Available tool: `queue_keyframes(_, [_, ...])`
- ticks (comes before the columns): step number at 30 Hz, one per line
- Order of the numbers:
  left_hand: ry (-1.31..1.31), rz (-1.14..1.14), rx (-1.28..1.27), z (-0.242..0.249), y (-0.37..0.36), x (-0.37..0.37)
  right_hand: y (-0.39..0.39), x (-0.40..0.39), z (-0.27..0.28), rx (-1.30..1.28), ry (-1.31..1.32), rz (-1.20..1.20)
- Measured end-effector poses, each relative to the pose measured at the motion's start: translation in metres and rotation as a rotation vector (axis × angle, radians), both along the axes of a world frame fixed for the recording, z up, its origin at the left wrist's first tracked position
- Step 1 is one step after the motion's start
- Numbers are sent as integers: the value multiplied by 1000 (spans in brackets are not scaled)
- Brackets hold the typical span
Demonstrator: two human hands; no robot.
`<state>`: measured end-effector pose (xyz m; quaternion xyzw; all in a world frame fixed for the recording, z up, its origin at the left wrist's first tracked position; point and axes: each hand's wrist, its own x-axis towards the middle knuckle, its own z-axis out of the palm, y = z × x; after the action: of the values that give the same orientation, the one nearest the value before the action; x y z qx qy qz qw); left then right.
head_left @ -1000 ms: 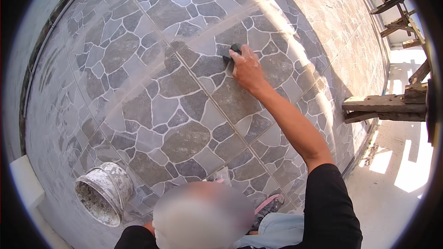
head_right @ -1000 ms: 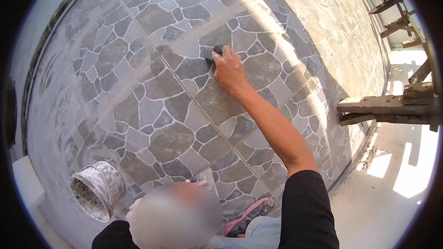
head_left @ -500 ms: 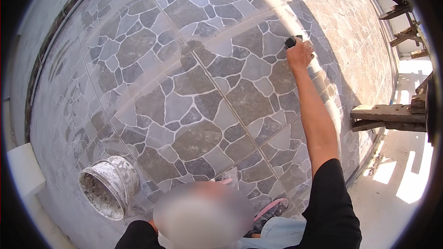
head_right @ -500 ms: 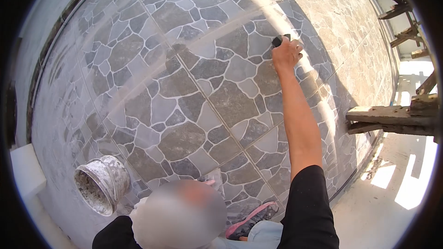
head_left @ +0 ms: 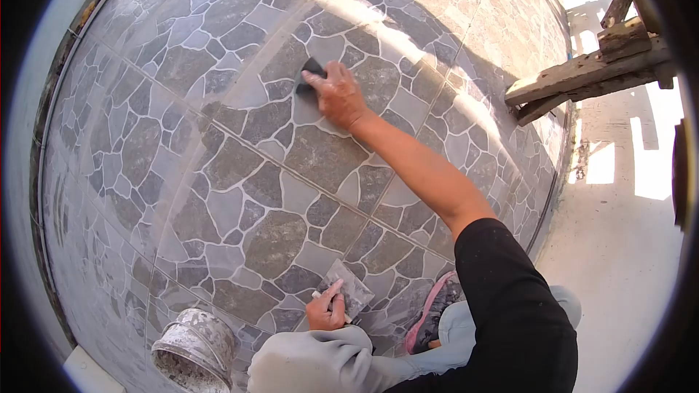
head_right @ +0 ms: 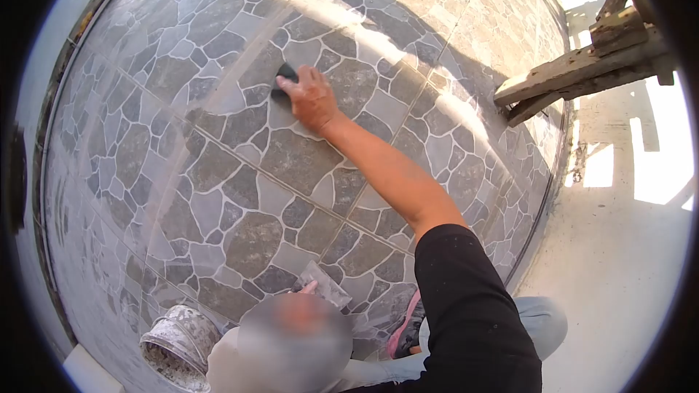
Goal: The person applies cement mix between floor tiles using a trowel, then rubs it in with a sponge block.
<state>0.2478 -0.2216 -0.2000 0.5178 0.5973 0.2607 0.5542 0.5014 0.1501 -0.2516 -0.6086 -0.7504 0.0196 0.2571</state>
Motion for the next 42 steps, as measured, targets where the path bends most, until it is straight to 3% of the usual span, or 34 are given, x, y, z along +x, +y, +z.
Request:
queue_keyframes(2, [-16,15,116,-5,3,5,10,130,-1,-113,-249,-393])
queue_keyframes(3, [-29,28,217,-7,1,6,4,184,23,-306,-455,-522])
queue_keyframes(5, [-51,-30,248,-10,1,4,-25,268,79,-476,-782,-559])
queue_keyframes(6, [2,-41,71,-8,0,0,-57,292,116,-411,-856,-490])
queue_keyframes(7, [62,-67,-112,-6,-4,-1,-88,315,146,-388,-795,-414])
queue_keyframes(8, [40,-138,-131,-10,-9,0,-125,321,182,-487,-773,-399])
queue_keyframes(10, [-45,-89,248,-25,-6,3,-200,327,236,-613,-697,-444])
queue_keyframes(11, [-55,-147,246,-24,-3,2,-241,333,247,-653,-645,-496])
queue_keyframes(13, [-59,-138,106,-19,4,-4,-326,346,250,-644,-482,-555])
queue_keyframes(15, [-125,-75,128,-9,27,-5,-411,339,226,-574,-335,-616])
queue_keyframes(21, [131,-171,479,74,177,-28,-605,184,113,-417,-40,-573])
queue_keyframes(23, [149,-212,437,124,199,-3,-612,187,89,-384,-1,-478])
queue_keyframes(25, [349,-410,329,146,219,21,-596,198,72,-202,155,-736])
queue_keyframes(27, [647,-811,355,174,206,89,-548,225,80,-84,361,-797])
queue_keyframes(29, [607,-1159,620,162,197,139,-510,255,92,50,535,-928])
queue_keyframes(30, [597,-1204,498,163,188,167,-503,260,99,63,553,-913])
queue_keyframes(32, [554,-1369,300,150,170,218,-503,252,105,2,482,-646])
queue_keyframes(33, [520,-1487,218,134,158,237,-509,247,100,4,501,-664])
queue_keyframes(36, [519,-1903,376,81,109,292,-517,242,85,72,561,-679])
queue_keyframes(37, [470,-2042,430,58,99,307,-522,244,80,85,622,-782])
queue_keyframes(39, [434,-2205,470,32,96,354,-532,250,73,106,699,-899])
queue_keyframes(41, [464,-2202,542,10,138,422,-547,264,78,133,675,-967])
queue_keyframes(42, [488,-2092,709,7,177,464,-554,272,79,137,678,-981])
